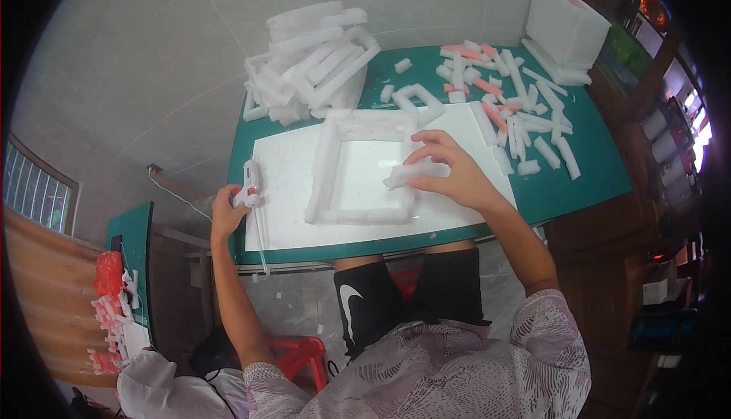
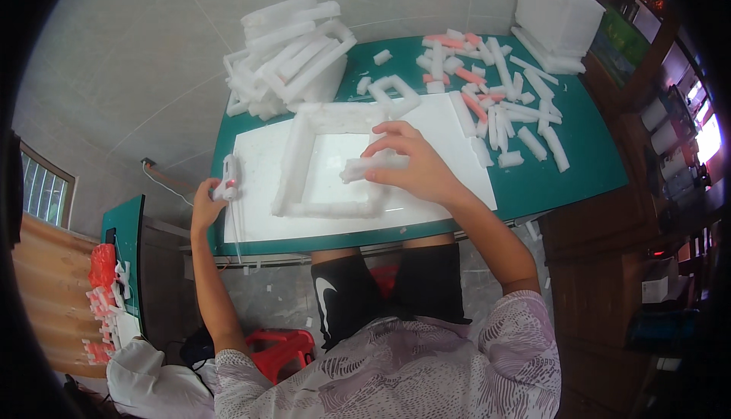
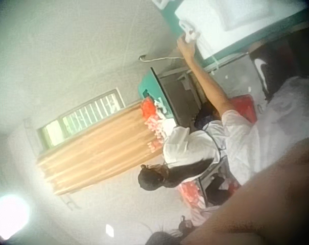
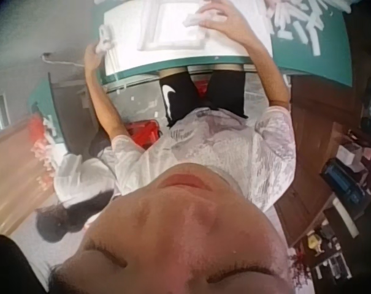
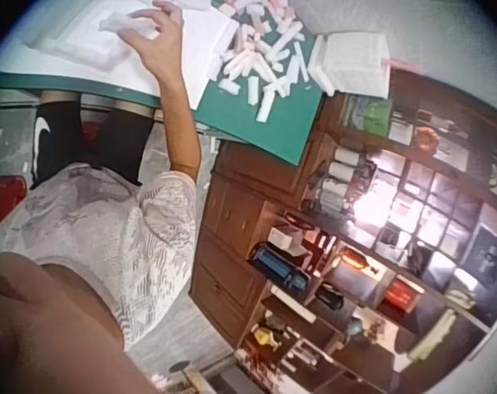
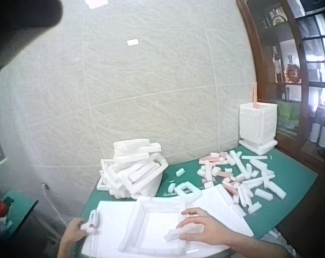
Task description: Applying hot glue to foam strips and assembling them into a rectangular frame for packaging.
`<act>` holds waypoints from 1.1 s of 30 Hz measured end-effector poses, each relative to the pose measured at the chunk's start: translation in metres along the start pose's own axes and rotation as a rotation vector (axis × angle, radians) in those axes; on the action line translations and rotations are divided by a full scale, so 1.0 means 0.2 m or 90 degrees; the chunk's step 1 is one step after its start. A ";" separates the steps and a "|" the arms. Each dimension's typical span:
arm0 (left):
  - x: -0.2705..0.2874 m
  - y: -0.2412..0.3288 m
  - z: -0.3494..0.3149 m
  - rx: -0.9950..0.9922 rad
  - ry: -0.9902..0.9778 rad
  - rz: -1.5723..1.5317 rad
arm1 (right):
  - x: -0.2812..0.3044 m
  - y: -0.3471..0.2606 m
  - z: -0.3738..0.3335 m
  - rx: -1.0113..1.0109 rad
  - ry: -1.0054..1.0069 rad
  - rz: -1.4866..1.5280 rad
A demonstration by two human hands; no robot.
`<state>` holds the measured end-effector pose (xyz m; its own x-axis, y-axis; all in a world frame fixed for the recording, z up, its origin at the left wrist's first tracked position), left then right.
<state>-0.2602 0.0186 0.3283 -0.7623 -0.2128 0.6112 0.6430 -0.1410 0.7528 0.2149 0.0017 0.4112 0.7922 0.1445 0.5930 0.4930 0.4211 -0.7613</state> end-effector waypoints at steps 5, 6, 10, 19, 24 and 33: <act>-0.01 -0.05 0.01 -0.008 -0.034 -0.022 | -0.01 -0.04 -0.01 0.094 -0.041 -0.096; -0.03 -0.05 0.01 -0.015 -0.053 -0.045 | -0.01 -0.05 -0.02 0.096 -0.054 -0.102; -0.12 0.07 0.03 -0.007 -0.101 -0.055 | 0.00 -0.03 -0.02 0.103 -0.073 -0.122; -0.09 0.04 0.00 0.032 -0.121 -0.072 | -0.04 -0.04 0.01 0.100 -0.122 -0.124; -0.04 0.10 0.00 0.009 -0.101 -0.057 | -0.05 -0.03 0.01 0.110 -0.135 -0.113; -0.11 0.96 -0.23 -0.162 0.109 -0.119 | -0.05 -0.13 0.04 0.179 -0.146 -0.113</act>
<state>-0.1164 -0.0480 0.4478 -0.8587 -0.3170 0.4028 0.5082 -0.4247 0.7492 0.1916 -0.0037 0.4275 0.5875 0.2300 0.7758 0.4718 0.6815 -0.5594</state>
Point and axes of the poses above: each hand's wrist, its own z-axis towards the middle knuckle, its own x-axis out of the back of the hand, y = z × x, the point moved 8 cm from there along z, towards the middle knuckle, and after that the axes turned 15 degrees about -z, right-handed, at the moved point
